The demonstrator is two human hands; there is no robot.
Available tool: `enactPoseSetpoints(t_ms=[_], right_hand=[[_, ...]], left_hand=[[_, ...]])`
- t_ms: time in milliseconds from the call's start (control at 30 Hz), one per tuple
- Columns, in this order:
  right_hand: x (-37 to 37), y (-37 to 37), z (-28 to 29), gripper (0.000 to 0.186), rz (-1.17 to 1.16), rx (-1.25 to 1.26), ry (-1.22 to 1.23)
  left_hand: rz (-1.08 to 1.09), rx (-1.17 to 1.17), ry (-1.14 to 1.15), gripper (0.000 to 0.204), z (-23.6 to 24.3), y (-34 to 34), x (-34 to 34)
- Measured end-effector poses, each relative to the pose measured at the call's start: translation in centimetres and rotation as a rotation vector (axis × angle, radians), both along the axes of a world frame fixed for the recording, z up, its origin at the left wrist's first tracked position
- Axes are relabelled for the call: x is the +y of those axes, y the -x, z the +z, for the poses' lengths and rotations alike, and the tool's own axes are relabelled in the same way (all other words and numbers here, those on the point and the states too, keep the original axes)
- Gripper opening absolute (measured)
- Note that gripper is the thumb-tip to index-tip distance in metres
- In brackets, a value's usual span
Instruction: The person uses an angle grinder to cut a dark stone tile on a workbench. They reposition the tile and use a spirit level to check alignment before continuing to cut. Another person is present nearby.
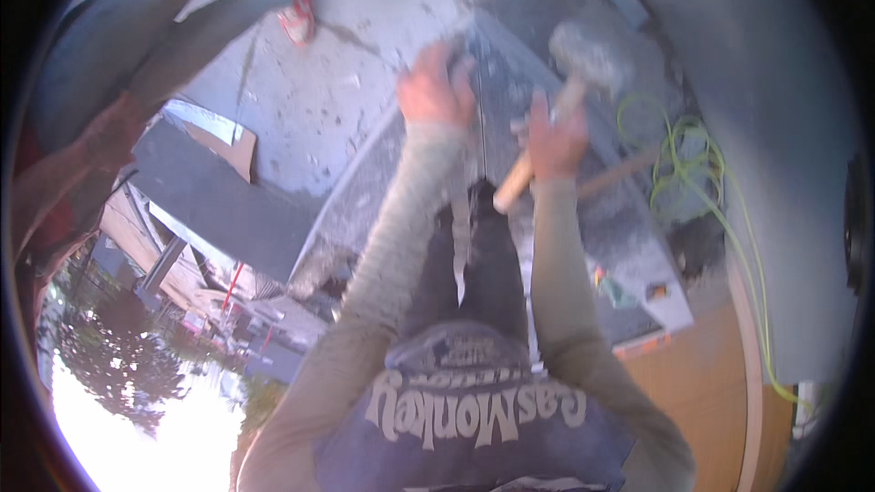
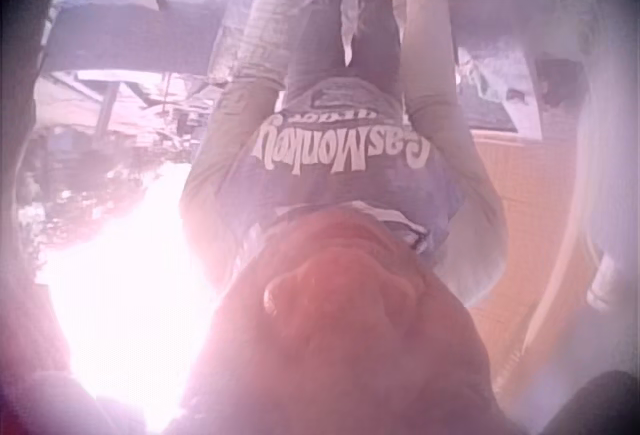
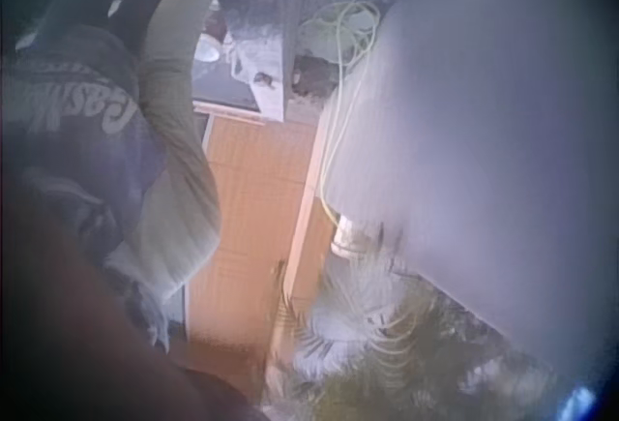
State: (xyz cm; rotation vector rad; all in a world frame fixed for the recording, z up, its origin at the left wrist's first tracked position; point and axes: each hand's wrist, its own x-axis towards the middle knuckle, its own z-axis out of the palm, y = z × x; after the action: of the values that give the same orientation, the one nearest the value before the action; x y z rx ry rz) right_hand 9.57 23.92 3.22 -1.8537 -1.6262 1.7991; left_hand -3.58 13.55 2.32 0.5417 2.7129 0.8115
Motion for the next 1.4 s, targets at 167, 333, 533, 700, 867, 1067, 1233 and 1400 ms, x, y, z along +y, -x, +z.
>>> enactPoseSetpoints(t_ms=[167, 333, 533, 700, 867, 1067, 1233, 1400], right_hand=[[0.3, -0.2, 1.0, 0.032, 0.055, 0.062, 0.005], [0.2, -0.5, 1.2, 0.033, 0.091, 0.028, -0.021], [-0.8, -1.2, 0.7, 0.029, 0.130, 0.072, -0.092], [-0.1, -1.3, 0.7, 0.031, 0.203, 0.025, -0.143], [-2.6, -0.8, 2.8, 0.031, 0.546, -0.186, -0.628], [-8.4, 1.8, 5.5, 0.033, 0.821, -0.053, -0.637], [-7.6, 0.8, 5.0, 0.031, 0.894, -0.194, -0.582], [-7.8, -0.1, 3.6, 0.033, 0.972, -0.240, -0.647]], left_hand=[[-0.103, -0.079, 0.054, 0.039, 0.6, 1.1, -1.6], [-0.118, 0.001, 0.136, 0.035, 0.8, 0.6, -0.7], [-0.122, -0.036, 0.325, 0.034, 0.8, 0.0, -0.6], [-0.291, -0.207, 0.097, 0.055, 0.8, 1.5, -4.8], [-0.189, -0.420, 0.262, 0.089, 0.7, -1.6, -9.9], [-0.142, -0.352, 0.409, 0.103, 0.4, -3.5, -9.4], [-0.185, -0.422, 0.522, 0.105, 0.6, -3.1, -9.2], [-0.139, -0.429, 0.497, 0.109, 0.1, -3.4, -9.3]])
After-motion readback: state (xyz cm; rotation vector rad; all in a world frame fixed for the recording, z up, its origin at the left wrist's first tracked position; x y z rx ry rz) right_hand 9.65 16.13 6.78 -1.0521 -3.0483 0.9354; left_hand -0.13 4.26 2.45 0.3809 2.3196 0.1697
